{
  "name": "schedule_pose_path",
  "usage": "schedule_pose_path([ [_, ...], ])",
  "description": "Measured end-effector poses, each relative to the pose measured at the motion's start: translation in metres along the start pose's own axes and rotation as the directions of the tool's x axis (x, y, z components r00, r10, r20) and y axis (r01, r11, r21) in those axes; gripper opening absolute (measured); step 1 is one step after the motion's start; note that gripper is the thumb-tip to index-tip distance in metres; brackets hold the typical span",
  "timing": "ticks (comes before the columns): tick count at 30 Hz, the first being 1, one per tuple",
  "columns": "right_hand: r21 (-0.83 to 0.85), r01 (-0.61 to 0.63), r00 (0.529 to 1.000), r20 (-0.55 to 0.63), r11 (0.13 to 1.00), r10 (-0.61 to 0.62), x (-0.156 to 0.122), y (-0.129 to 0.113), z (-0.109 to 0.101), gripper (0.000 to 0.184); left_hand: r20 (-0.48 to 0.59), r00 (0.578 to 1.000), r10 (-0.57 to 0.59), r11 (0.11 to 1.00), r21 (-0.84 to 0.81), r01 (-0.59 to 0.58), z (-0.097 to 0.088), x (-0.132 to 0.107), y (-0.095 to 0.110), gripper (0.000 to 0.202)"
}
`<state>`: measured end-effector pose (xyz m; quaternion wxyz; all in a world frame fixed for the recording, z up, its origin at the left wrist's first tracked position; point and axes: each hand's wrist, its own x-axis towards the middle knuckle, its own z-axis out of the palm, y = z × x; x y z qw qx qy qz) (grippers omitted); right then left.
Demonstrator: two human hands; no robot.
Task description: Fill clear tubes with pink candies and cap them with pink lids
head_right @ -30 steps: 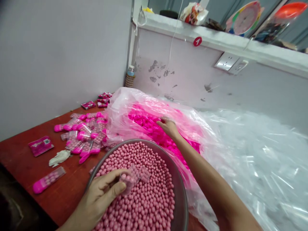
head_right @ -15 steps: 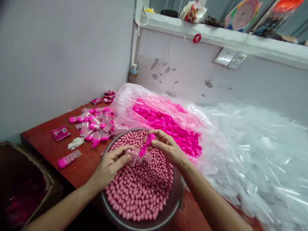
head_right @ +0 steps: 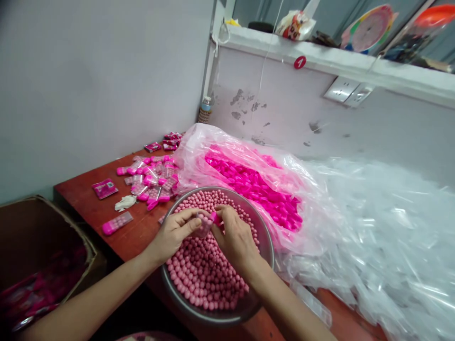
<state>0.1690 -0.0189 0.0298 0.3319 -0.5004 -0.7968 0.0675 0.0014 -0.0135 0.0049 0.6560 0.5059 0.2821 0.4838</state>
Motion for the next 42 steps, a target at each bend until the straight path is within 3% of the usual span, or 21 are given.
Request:
schedule_pose_path([
  [5, 0.162, -0.039, 0.988, 0.151, 0.986, 0.014, -0.012, 0.0, -0.001, 0.017, -0.047, 0.998, -0.034, 0.996, -0.09, 0.03, -0.002, 0.0, 0.0, 0.026],
  [10, 0.357, -0.229, 0.972, 0.142, 0.905, 0.19, -0.015, 0.009, 0.0, 0.009, 0.018, 1.0, -0.022, 0.996, -0.089, 0.024, 0.001, 0.001, 0.002, 0.025],
  [13, 0.476, -0.273, 0.962, 0.111, 0.836, 0.251, -0.01, 0.015, -0.005, 0.015, 0.009, 1.0, 0.012, 1.0, 0.029, -0.012, 0.001, 0.0, 0.003, 0.024],
  [15, 0.501, -0.224, 0.972, 0.05, 0.836, 0.23, -0.006, 0.016, -0.013, 0.021, -0.014, 0.998, 0.062, 0.979, 0.197, -0.058, 0.001, -0.002, 0.004, 0.023],
  [18, 0.352, -0.09, 0.995, 0.067, 0.932, 0.071, 0.002, 0.009, -0.026, 0.032, -0.021, 0.99, 0.137, 0.901, 0.417, -0.116, 0.002, -0.004, 0.007, 0.023],
  [22, 0.144, 0.13, 0.97, 0.187, 0.981, -0.156, 0.009, -0.004, -0.034, 0.015, 0.021, 0.975, 0.222, 0.812, 0.549, -0.197, 0.005, -0.007, 0.01, 0.023],
  [30, 0.124, 0.207, 0.944, 0.236, 0.97, -0.232, -0.004, -0.01, -0.025, 0.003, 0.15, 0.928, 0.341, 0.641, 0.684, -0.347, 0.004, -0.012, 0.004, 0.023],
  [36, 0.062, 0.282, 0.913, 0.288, 0.957, -0.288, -0.003, -0.014, -0.025, 0.005, 0.229, 0.927, 0.299, 0.55, 0.752, -0.363, 0.004, -0.015, 0.001, 0.025],
  [39, 0.105, 0.281, 0.895, 0.329, 0.954, -0.3, 0.002, -0.011, -0.025, 0.007, 0.209, 0.936, 0.282, 0.582, 0.739, -0.34, 0.004, -0.014, 0.002, 0.025],
  [42, 0.188, 0.162, 0.94, 0.271, 0.969, -0.209, 0.004, -0.007, -0.025, 0.012, 0.073, 0.964, 0.257, 0.729, 0.64, -0.243, 0.004, -0.01, 0.005, 0.024],
])
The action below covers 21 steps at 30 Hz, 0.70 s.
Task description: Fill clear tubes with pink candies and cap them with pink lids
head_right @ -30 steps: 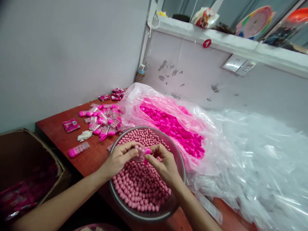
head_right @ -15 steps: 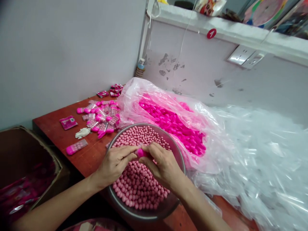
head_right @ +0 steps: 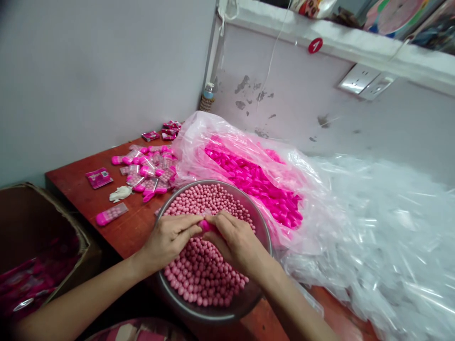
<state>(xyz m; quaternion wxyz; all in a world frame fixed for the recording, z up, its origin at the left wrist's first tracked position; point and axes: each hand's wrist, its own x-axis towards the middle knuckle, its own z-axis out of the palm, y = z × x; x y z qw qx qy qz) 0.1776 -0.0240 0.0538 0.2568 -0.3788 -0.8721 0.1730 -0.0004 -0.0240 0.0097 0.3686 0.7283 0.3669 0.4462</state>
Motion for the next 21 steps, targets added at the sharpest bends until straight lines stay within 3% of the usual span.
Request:
schedule_pose_path([
  [2, 0.238, -0.138, 0.986, -0.058, 0.961, 0.156, -0.004, 0.004, 0.002, 0.023, -0.04, 0.994, -0.101, 0.983, -0.161, 0.093, -0.001, 0.004, 0.0, 0.025],
  [3, 0.402, -0.204, 0.967, -0.061, 0.893, 0.248, -0.008, 0.006, 0.003, 0.03, -0.05, 0.988, -0.149, 0.961, -0.242, 0.133, -0.002, 0.005, 0.0, 0.025],
  [5, 0.693, -0.275, 0.918, -0.017, 0.666, 0.396, -0.016, 0.011, 0.007, 0.038, -0.057, 0.973, -0.226, 0.91, -0.368, 0.19, -0.003, 0.007, -0.002, 0.027],
  [7, 0.84, -0.283, 0.872, 0.024, 0.463, 0.489, -0.023, 0.016, 0.012, 0.037, -0.052, 0.966, -0.254, 0.889, -0.406, 0.212, -0.004, 0.007, -0.003, 0.028],
  [11, 0.908, -0.269, 0.821, 0.043, 0.32, 0.57, -0.022, 0.02, 0.015, 0.031, -0.008, 0.99, -0.141, 0.94, -0.314, 0.131, -0.003, 0.003, -0.003, 0.024],
  [14, 0.909, -0.371, 0.834, 0.236, 0.19, 0.498, -0.013, 0.015, 0.013, 0.038, -0.033, 0.999, -0.043, 0.974, -0.225, 0.035, -0.002, 0.002, -0.002, 0.023],
  [17, 0.866, -0.499, 0.805, 0.446, 0.04, 0.392, -0.007, 0.009, 0.013, 0.034, -0.032, 0.999, -0.002, 0.985, -0.174, -0.004, -0.001, 0.001, -0.001, 0.024],
  [21, 0.872, -0.483, 0.802, 0.475, -0.075, 0.363, -0.007, 0.006, 0.021, 0.027, -0.024, 1.0, 0.018, 0.986, -0.162, -0.022, -0.002, 0.002, -0.001, 0.025],
])
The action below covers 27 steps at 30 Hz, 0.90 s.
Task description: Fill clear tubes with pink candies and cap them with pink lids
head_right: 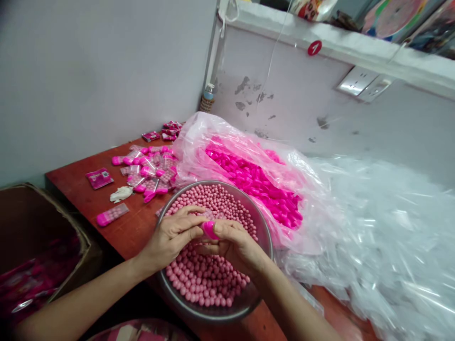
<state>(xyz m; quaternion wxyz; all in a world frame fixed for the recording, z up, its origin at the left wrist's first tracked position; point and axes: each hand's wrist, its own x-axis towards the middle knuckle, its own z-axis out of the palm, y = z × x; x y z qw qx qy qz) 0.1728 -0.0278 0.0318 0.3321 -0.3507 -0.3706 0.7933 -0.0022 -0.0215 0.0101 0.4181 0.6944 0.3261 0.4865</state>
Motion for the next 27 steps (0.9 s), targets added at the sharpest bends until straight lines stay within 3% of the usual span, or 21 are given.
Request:
schedule_pose_path([
  [5, 0.075, 0.034, 0.996, -0.081, 0.997, -0.028, 0.007, 0.011, 0.004, 0.024, -0.021, 1.0, 0.023, 0.999, 0.029, -0.022, 0.0, 0.0, -0.002, 0.023],
  [9, 0.033, 0.009, 0.992, -0.128, 0.999, -0.005, 0.016, 0.01, 0.008, 0.031, -0.063, 0.998, -0.022, 1.0, 0.014, 0.023, 0.002, -0.001, -0.003, 0.022],
  [12, -0.069, -0.013, 0.988, -0.152, 0.998, 0.002, 0.02, -0.003, 0.006, 0.049, -0.119, 0.989, -0.089, 0.996, -0.042, 0.085, -0.004, 0.008, -0.004, 0.024],
  [14, -0.201, 0.044, 0.978, -0.19, 0.979, -0.083, 0.02, -0.015, -0.002, 0.057, -0.18, 0.973, -0.144, 0.987, -0.091, 0.129, -0.018, 0.026, -0.007, 0.029],
  [16, -0.413, 0.094, 0.945, -0.249, 0.906, -0.212, 0.018, -0.025, -0.015, 0.051, -0.285, 0.943, -0.17, 0.984, -0.104, 0.146, -0.04, 0.053, -0.012, 0.037],
  [19, -0.756, -0.021, 0.902, -0.297, 0.655, -0.314, 0.015, -0.029, -0.034, 0.037, -0.468, 0.883, -0.004, 0.995, 0.084, 0.049, -0.078, 0.095, -0.023, 0.037],
  [22, -0.964, -0.147, 0.909, -0.22, 0.222, -0.355, 0.015, -0.021, -0.046, 0.026, -0.481, 0.872, 0.095, 0.974, 0.225, 0.018, -0.098, 0.112, -0.033, 0.04],
  [24, -0.981, -0.186, 0.918, -0.156, -0.049, -0.365, 0.017, -0.015, -0.05, 0.025, -0.436, 0.896, 0.088, 0.964, 0.265, 0.034, -0.093, 0.104, -0.036, 0.039],
  [25, -0.97, -0.2, 0.922, -0.139, -0.139, -0.361, 0.018, -0.013, -0.051, 0.027, -0.401, 0.913, 0.067, 0.96, 0.275, 0.051, -0.087, 0.095, -0.036, 0.038],
  [27, -0.951, -0.2, 0.934, -0.113, -0.235, -0.338, 0.021, -0.01, -0.052, 0.034, -0.318, 0.948, -0.004, 0.962, 0.257, 0.09, -0.07, 0.074, -0.034, 0.037],
])
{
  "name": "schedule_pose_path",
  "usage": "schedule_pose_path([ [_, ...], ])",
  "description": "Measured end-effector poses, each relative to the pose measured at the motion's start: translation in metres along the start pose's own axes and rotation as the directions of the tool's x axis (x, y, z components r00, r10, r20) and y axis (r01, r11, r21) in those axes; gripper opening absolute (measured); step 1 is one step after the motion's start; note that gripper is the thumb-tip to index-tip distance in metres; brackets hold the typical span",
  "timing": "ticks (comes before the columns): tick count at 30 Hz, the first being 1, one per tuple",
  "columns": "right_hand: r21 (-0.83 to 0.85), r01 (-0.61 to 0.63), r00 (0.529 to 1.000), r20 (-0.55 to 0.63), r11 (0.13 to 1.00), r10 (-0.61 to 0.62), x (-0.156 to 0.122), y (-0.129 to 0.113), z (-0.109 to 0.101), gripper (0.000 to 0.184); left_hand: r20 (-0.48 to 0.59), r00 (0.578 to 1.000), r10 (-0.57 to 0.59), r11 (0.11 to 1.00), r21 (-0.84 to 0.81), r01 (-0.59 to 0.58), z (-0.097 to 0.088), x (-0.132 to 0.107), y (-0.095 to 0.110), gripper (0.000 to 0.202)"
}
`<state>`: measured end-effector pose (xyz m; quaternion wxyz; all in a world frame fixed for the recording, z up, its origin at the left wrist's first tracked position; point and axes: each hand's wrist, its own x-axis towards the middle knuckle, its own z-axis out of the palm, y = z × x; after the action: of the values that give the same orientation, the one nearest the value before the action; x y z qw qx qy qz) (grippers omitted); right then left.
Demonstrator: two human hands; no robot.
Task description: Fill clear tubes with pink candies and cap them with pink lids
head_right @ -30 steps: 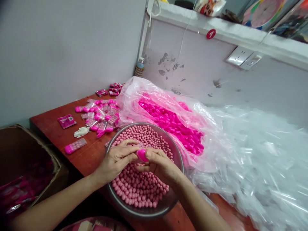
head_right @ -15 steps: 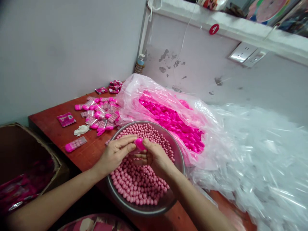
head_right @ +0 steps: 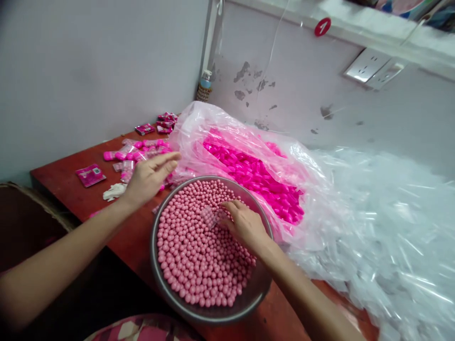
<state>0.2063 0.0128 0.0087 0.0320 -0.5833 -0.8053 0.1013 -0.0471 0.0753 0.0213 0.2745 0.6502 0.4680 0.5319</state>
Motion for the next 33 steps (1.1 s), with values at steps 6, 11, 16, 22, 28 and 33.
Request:
schedule_pose_path([
  [6, 0.238, -0.026, 0.994, 0.114, 0.971, -0.001, 0.012, 0.011, 0.004, 0.015, 0.196, 0.979, -0.063, 0.992, -0.099, 0.084, 0.019, -0.05, 0.024, 0.033],
  [11, 0.818, -0.213, 0.974, 0.222, 0.534, 0.048, 0.005, 0.022, 0.003, 0.02, 0.335, 0.94, -0.065, 0.995, -0.045, 0.085, 0.028, -0.06, 0.041, 0.033],
  [16, 0.968, -0.192, 0.981, 0.192, 0.163, 0.015, -0.014, 0.002, -0.004, 0.024, 0.525, 0.84, -0.134, 0.953, -0.163, 0.254, 0.045, -0.075, 0.043, 0.042],
  [22, 0.966, -0.118, 0.993, 0.122, 0.232, -0.003, -0.03, -0.013, -0.019, 0.022, 0.545, 0.829, -0.128, 0.867, -0.345, 0.36, 0.048, -0.082, 0.044, 0.027],
  [28, 0.741, -0.067, 0.985, -0.057, 0.668, 0.163, -0.023, 0.042, -0.035, 0.027, 0.544, 0.793, -0.273, 0.728, -0.421, 0.54, 0.037, -0.087, 0.04, 0.03],
  [33, 0.421, -0.19, 0.92, -0.239, 0.887, 0.311, 0.019, 0.098, -0.047, 0.023, 0.553, 0.767, -0.325, 0.635, -0.473, 0.611, 0.036, -0.09, 0.033, 0.029],
])
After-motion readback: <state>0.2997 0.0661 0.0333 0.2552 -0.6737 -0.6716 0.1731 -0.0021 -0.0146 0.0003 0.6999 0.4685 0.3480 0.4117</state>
